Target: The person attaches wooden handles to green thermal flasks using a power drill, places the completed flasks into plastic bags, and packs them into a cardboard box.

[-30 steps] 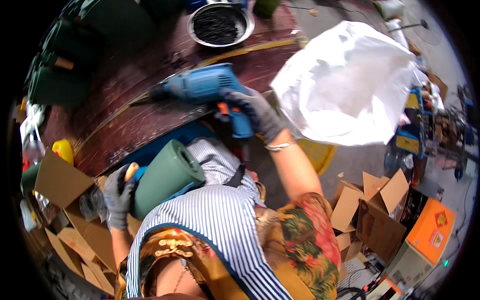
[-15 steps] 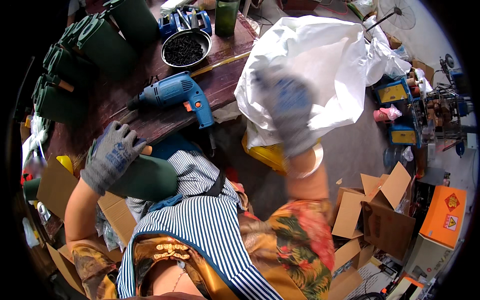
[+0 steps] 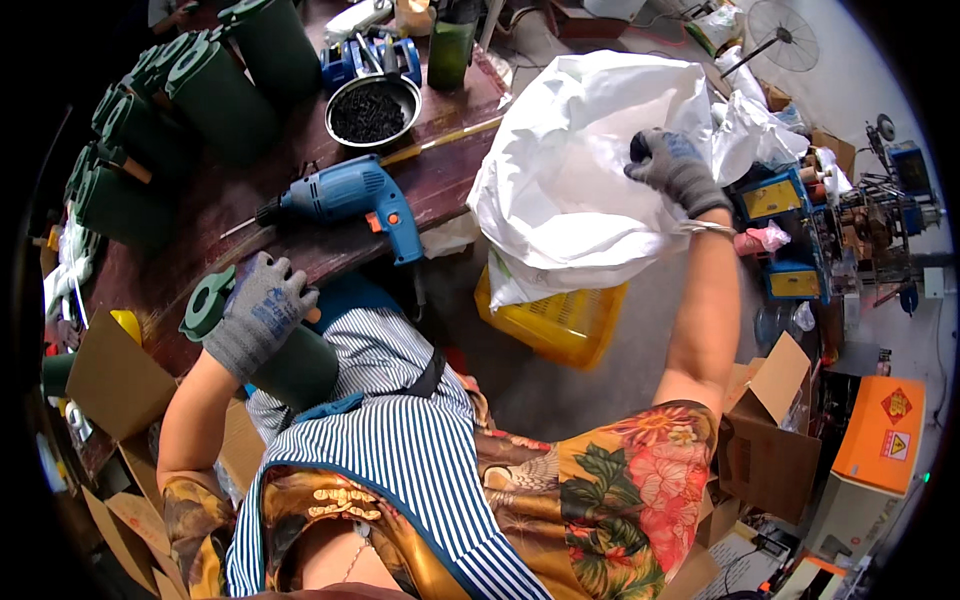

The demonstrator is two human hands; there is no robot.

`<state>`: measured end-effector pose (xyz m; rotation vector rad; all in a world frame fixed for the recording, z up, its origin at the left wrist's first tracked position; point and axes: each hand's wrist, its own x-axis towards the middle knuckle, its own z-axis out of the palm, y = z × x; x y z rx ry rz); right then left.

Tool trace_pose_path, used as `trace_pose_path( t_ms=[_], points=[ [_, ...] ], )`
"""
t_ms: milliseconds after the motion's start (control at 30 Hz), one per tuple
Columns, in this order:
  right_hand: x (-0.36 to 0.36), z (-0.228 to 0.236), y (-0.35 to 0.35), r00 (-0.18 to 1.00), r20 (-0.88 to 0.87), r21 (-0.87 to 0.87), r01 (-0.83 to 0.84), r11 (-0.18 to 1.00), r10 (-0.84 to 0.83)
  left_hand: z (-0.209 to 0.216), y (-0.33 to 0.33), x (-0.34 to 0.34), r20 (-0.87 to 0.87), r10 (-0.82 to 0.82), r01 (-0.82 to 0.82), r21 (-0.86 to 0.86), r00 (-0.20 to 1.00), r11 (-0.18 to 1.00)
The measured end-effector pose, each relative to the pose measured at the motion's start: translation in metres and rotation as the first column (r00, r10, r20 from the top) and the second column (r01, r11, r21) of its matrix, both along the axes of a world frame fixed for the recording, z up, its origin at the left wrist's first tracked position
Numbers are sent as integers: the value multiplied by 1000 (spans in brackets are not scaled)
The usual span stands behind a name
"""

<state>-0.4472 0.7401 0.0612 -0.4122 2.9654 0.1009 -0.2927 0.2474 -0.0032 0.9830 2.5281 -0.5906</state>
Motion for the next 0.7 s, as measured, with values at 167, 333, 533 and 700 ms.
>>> trace_pose_path(
  t_ms=[167,333,533,700],
  points=[
    [9,-8,28,944,-229,-931,-141,337,-238,-13,-6,-9,-126,-60,90,247,990,965],
    [14,2,18,857,-446,-881,-472,-42,-259,-3,-9,-3,-176,58,16,395,983,919],
    [49,15,-46,899,-366,-712,-437,-550,-240,24,23,7,616,-56,-615,770,786,-170],
    [126,-11,-225,757,-337,-899,-436,48,560,-6,79,-10,615,-589,-812,152,524,-563]
  ],
)
